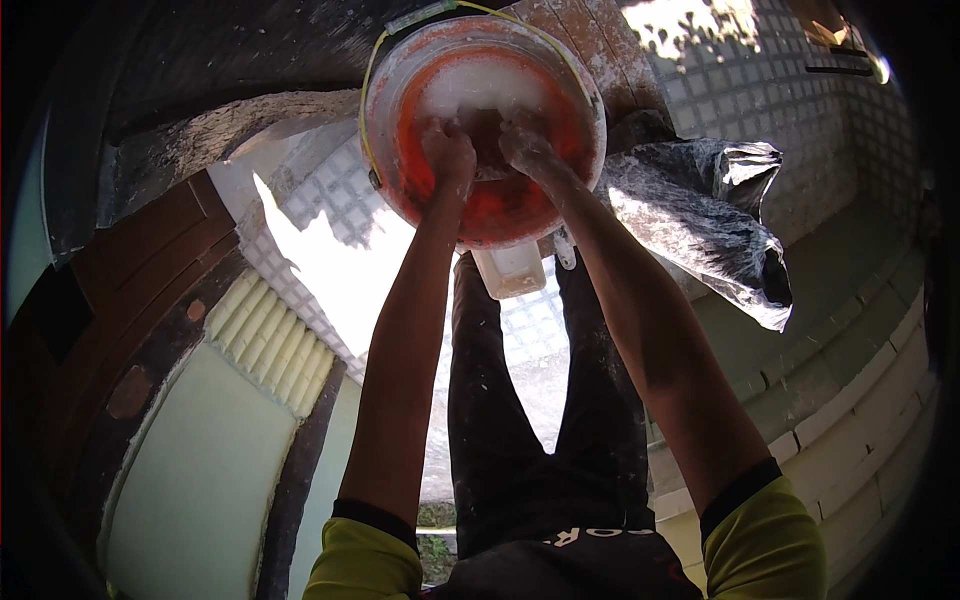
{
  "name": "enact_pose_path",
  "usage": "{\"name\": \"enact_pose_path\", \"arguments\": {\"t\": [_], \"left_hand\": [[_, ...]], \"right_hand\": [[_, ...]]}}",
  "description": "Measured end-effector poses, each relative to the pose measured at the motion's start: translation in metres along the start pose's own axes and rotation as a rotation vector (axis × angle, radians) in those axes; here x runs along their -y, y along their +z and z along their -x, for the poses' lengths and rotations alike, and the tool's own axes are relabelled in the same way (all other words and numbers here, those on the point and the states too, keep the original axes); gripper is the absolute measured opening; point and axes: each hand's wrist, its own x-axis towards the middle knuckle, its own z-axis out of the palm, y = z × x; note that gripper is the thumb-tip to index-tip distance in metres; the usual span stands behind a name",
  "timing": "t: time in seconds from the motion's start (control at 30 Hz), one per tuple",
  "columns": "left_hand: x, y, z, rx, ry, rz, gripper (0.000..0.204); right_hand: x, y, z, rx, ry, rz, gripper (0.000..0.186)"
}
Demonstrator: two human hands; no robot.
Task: Mixing a white substance into a bucket of liquid and preparing it for application using a brush and scraper.
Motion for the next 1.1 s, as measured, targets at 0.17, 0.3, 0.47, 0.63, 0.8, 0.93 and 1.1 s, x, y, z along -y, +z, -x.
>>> {"name": "enact_pose_path", "arguments": {"t": [0.17, 0.3, 0.47, 0.63, 0.8, 0.93, 1.1], "left_hand": [[-0.016, 0.003, 0.012, 0.086, -0.170, 0.606, 0.023], [-0.002, -0.004, 0.012, 0.069, -0.227, 0.382, 0.022], [-0.036, 0.038, 0.007, 0.179, -0.177, 0.707, 0.026], [0.004, -0.010, -0.002, 0.154, -0.287, 0.485, 0.031], [-0.002, 0.029, 0.008, 0.073, 0.058, 0.520, 0.032], [0.010, 0.011, -0.009, 0.002, -0.008, 0.178, 0.032], [-0.011, 0.003, 0.005, 0.079, -0.036, 0.018, 0.039]], "right_hand": [[-0.027, 0.005, 0.001, -0.175, 0.242, -0.111, 0.023], [-0.014, 0.010, 0.002, -0.270, 0.367, -0.212, 0.025], [-0.094, 0.013, -0.021, -0.223, 0.242, -1.210, 0.027], [-0.018, 0.032, -0.009, -0.318, -0.002, -0.375, 0.027], [-0.042, 0.038, -0.004, -0.094, -0.037, 0.211, 0.026], [-0.019, 0.035, -0.013, -0.338, 0.196, -0.779, 0.024], [-0.016, 0.023, -0.008, -0.497, 0.103, -1.067, 0.026]]}}
